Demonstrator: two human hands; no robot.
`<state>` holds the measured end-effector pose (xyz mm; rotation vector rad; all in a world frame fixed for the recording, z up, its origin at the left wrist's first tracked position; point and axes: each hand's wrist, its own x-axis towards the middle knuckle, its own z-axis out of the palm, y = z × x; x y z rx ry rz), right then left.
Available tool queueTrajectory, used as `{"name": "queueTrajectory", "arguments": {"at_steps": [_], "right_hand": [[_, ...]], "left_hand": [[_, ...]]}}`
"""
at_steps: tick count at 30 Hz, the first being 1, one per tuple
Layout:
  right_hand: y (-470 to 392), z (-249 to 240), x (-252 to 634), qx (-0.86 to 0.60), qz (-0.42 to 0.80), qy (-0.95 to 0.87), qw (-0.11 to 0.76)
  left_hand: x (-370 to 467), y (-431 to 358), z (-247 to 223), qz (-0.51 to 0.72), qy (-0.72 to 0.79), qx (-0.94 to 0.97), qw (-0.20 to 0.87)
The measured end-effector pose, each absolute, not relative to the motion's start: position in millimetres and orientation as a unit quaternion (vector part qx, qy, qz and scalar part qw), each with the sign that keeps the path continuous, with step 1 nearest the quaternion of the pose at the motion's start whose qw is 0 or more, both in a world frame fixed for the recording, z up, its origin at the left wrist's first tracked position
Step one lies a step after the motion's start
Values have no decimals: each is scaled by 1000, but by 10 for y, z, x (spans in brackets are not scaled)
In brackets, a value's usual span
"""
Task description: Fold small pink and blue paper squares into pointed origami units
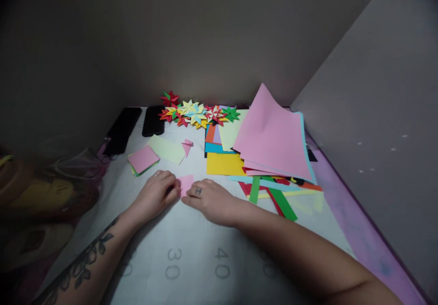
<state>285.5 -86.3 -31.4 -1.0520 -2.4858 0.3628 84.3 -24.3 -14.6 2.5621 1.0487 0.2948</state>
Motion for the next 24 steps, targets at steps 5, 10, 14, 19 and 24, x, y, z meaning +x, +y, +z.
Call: {"name": "queueTrajectory", "arguments": {"at_steps": [5,10,14,19,24], "right_hand": [[-851,-322,2866,-352,96,-917,160],[-857,-299,2863,-364,94,-916,137],[-870,-298,2835,-371,99,-915,120],[-882,-319,2674,-429,77,-895,100],[-915,-276,2594,-458,73,-881,87]], "left_hand": [[861,-247,-128,101,377,905,171],[885,-255,-116,90,386,903,167],[890,-274,-128,88,409,893,165],[848,-264,-139,110,438,870,195],[799,-224,-163,129,420,871,220]]}}
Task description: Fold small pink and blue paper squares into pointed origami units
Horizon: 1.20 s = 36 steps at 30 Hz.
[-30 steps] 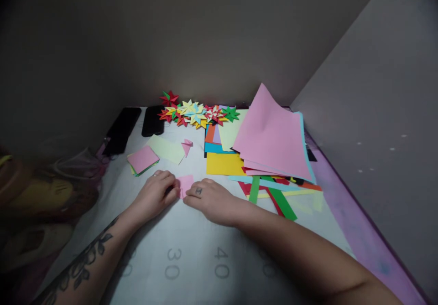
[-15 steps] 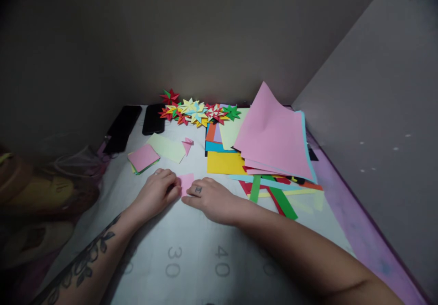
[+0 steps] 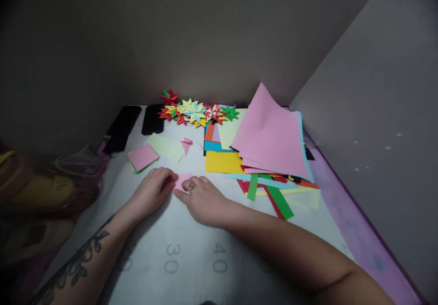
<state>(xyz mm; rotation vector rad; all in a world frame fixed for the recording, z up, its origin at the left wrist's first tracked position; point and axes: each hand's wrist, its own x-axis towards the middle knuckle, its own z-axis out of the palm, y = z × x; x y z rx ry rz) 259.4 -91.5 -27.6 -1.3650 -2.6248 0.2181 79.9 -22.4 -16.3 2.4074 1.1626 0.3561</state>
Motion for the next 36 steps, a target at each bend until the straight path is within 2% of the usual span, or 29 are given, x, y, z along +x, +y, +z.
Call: {"name": "queueTrajectory", "arguments": {"at_steps": [9,15,18,23,27,30,33,36], "right_hand": [[-922,-204,2896,-372,76,-903,200],[-864,-238,2920,-375,53,-903,204],[-858,-246,2921,-370,81,-887,263],[-852,-206,2886,-421,228,-768,426],[-828,-173,2826,-514,347,-659,427],[-799,-168,2791,-523,394,-636,408],[-781,-177,2782,-512,355,-663,416],[-800,-188,2791,-472,198,-746,427]], "left_hand": [[756,-223,-232,157,410,868,234],[733,-213,-264,179,410,858,250],[726,-207,-268,213,416,838,282],[768,-278,-170,302,465,734,391],[863,-407,-114,313,411,655,552],[926,-472,-136,281,388,609,632],[948,-475,-155,268,405,602,634],[936,-438,-161,306,446,586,603]]}}
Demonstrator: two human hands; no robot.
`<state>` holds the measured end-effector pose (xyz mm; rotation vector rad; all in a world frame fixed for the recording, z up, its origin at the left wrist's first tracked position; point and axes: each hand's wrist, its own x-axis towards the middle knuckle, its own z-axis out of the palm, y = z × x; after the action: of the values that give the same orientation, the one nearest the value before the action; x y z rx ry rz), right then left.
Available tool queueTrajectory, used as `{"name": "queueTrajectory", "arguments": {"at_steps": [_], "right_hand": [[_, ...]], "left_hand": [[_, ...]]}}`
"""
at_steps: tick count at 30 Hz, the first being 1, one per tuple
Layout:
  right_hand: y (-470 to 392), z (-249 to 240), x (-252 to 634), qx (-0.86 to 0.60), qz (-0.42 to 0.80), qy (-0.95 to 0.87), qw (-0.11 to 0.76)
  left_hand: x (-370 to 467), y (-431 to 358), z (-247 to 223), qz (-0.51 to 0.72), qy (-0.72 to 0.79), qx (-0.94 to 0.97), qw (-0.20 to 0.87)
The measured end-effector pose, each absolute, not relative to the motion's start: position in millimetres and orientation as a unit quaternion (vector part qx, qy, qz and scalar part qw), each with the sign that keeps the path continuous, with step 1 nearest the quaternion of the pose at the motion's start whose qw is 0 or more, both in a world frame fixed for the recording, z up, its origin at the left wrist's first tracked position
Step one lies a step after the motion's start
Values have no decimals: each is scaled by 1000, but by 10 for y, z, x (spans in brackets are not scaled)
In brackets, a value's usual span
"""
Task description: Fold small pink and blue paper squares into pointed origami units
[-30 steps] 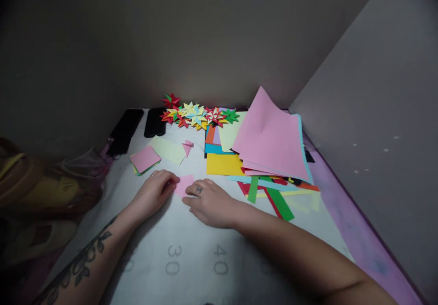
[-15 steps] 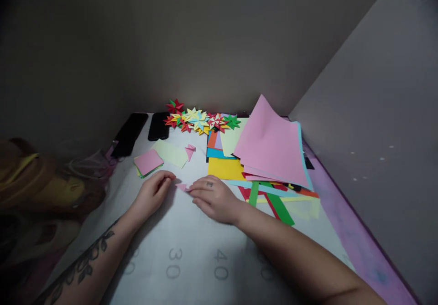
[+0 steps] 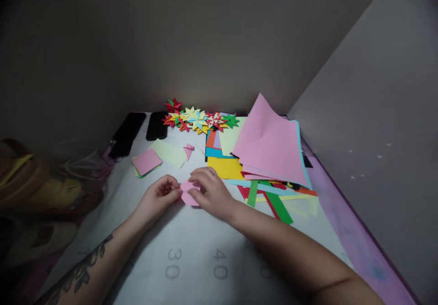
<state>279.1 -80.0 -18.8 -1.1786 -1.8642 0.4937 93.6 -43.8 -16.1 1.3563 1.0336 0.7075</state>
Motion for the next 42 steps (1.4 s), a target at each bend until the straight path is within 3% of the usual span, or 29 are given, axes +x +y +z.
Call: {"name": "queueTrajectory", "arguments": {"at_steps": [5,11,14,18,22,31,42], "right_hand": [[-878,-207,2766,-419,-30,-855,304],[-831,-240,2777,-424,-64,-870,244],[-785,-278,2841,-391,-44,-888,239],[-755,-337,2923,-345,9,-910,230],[-747,-337,2961,-357,70,-900,239],[-714,-264,2879,-490,190,-816,243],[-677,-361,2753,-569,175,-758,267]], "left_hand": [[935,-419,-222,341,479,487,646],[921,-436,-229,301,493,474,665],[846,-409,-162,215,491,660,526],[751,-372,-96,141,370,870,294],[709,-338,-74,98,260,941,191],[640,-327,-95,64,207,953,211],[670,-402,-42,41,239,935,259]]}}
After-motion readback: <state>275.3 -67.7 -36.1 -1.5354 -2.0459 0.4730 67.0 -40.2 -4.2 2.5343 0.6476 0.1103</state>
